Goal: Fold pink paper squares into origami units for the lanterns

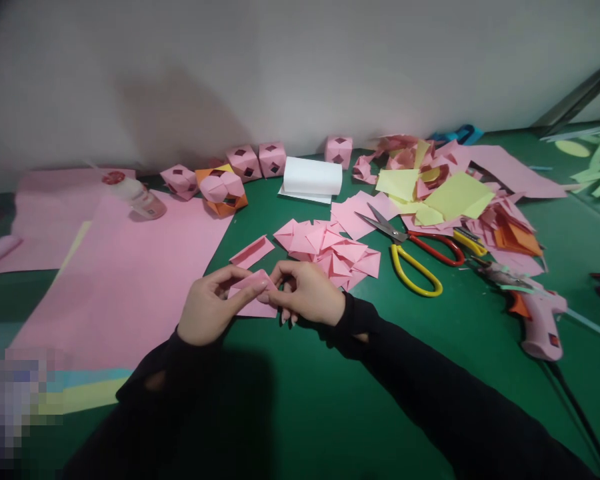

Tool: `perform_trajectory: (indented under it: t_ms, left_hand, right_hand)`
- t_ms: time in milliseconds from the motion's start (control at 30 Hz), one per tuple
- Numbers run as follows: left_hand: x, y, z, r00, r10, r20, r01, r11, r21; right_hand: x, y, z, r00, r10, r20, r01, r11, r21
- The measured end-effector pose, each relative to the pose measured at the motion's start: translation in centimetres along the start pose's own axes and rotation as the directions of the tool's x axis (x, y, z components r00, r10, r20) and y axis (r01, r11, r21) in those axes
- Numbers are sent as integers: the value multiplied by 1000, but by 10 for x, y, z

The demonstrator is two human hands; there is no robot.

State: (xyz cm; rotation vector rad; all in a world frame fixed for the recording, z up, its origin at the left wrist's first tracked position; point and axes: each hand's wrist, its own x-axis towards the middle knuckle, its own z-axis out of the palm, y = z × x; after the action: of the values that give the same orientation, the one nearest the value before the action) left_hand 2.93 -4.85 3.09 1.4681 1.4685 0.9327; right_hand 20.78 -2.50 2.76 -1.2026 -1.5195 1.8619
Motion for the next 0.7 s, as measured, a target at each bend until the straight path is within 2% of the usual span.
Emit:
perform_trajectory:
  t_ms: [100,233,433,600,700]
  left_hand:
    - [3,-2,-2,999,40,-34,-42,998,-53]
    - [4,-2,-3,996,50,-75,-60,989,-137]
    - [3,-2,-5,998,59,-39,-64,988,-141]
    - [1,-1,-3,994,0,-105,-23,975,-220]
    - [-1,-1,-2,990,-17,-143,-13,979,-203]
  right_hand:
    - [0,1,1,1000,-28,-4,28,999,26]
    - [2,1,-1,995,-62,-83,70,994,88]
    - [2,-1,-7,999,-41,-12,42,997,59]
    - [1,-2,-6,996,-48,-76,55,995,88]
    - [1,-3,-6,996,-40,-74,47,994,96]
